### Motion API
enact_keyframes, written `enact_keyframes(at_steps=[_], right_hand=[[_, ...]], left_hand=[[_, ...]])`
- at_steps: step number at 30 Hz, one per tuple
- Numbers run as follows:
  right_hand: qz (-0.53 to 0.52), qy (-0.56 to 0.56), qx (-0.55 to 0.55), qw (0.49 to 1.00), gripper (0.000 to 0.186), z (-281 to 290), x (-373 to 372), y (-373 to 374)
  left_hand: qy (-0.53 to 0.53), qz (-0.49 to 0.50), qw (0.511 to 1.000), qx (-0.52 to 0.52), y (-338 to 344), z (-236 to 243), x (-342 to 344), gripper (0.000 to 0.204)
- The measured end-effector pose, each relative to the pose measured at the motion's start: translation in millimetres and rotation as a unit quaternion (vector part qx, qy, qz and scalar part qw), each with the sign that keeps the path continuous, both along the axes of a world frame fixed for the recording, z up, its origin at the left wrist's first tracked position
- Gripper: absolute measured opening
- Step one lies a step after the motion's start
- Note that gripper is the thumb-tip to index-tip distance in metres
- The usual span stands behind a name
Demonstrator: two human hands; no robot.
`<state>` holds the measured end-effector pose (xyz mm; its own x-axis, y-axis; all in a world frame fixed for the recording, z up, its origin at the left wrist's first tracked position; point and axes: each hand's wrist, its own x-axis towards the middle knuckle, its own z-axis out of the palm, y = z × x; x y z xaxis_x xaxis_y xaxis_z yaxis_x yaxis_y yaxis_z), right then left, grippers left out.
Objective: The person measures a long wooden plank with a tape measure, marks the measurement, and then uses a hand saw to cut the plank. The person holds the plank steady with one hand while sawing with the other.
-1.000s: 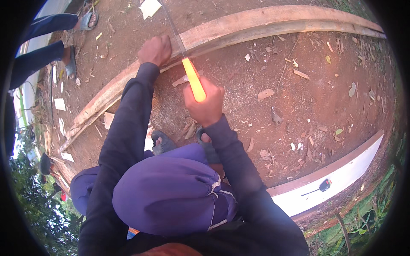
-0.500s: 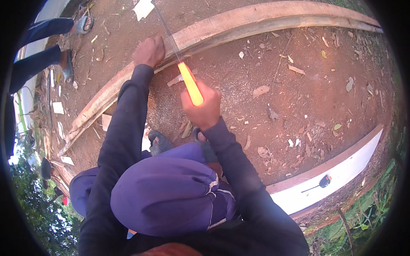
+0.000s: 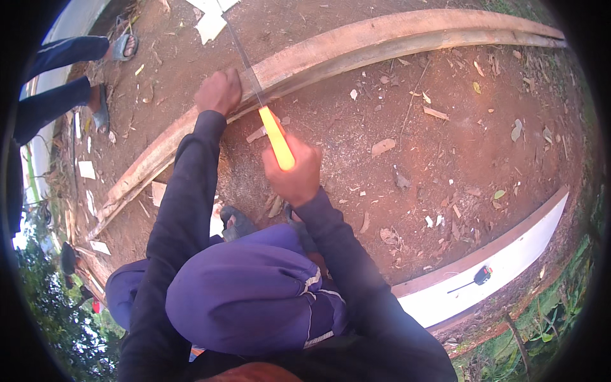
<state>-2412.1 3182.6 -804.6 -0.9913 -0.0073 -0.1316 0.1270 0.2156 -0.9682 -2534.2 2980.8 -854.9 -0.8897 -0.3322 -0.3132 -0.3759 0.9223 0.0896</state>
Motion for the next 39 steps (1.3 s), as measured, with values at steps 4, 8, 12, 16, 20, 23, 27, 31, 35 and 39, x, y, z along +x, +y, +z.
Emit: enact_keyframes(at_steps=[4, 8, 12, 16, 20, 23, 27, 31, 35, 39], right_hand=[[0.026, -0.029, 0.039, 0.999, 0.008, 35.0, 117.6, 78.8], [0.069, 0.040, 0.097, 0.992, 0.005, -0.1, 70.4, 56.0], [-0.014, 0.048, 0.019, 0.999, 0.019, 3.7, -57.8, -17.2], [0.012, 0.002, 0.027, 1.000, 0.009, 8.9, 39.6, 26.5], [0.096, -0.060, 0.145, 0.983, 0.006, 41.7, 129.9, 101.5], [0.013, 0.003, 0.016, 1.000, 0.009, 14.4, 71.5, 49.4], [-0.019, 0.071, 0.005, 0.997, 0.014, -3.2, -46.4, -18.7], [0.019, -0.009, 0.026, 0.999, 0.008, 0.5, 39.2, 31.0], [0.054, -0.039, 0.062, 0.996, 0.012, 40.9, 123.1, 88.8], [-0.015, 0.027, 0.020, 0.999, 0.015, -14.1, 24.2, 28.1]], left_hand=[[-0.012, 0.025, 1.000, 0.003, 8.7, 10.6, -0.8, 0.043], [0.018, -0.020, 1.000, -0.006, 14.9, 13.5, -2.9, 0.043], [0.052, -0.036, 0.998, -0.016, 12.5, 4.8, -3.9, 0.046], [0.037, -0.018, 0.999, 0.000, 0.2, 0.8, -3.3, 0.046], [0.033, 0.006, 0.999, 0.004, 8.6, 3.4, 2.3, 0.046], [0.042, 0.011, 0.999, -0.003, 10.8, 2.3, 0.3, 0.048], [0.057, 0.006, 0.998, -0.001, 15.6, 2.8, -2.8, 0.049], [0.045, -0.017, 0.999, -0.017, 5.0, 5.6, -0.8, 0.048], [0.041, -0.019, 0.999, -0.019, 8.3, 9.8, 5.6, 0.046], [0.048, -0.025, 0.998, -0.013, 25.8, 13.6, 0.4, 0.047]])
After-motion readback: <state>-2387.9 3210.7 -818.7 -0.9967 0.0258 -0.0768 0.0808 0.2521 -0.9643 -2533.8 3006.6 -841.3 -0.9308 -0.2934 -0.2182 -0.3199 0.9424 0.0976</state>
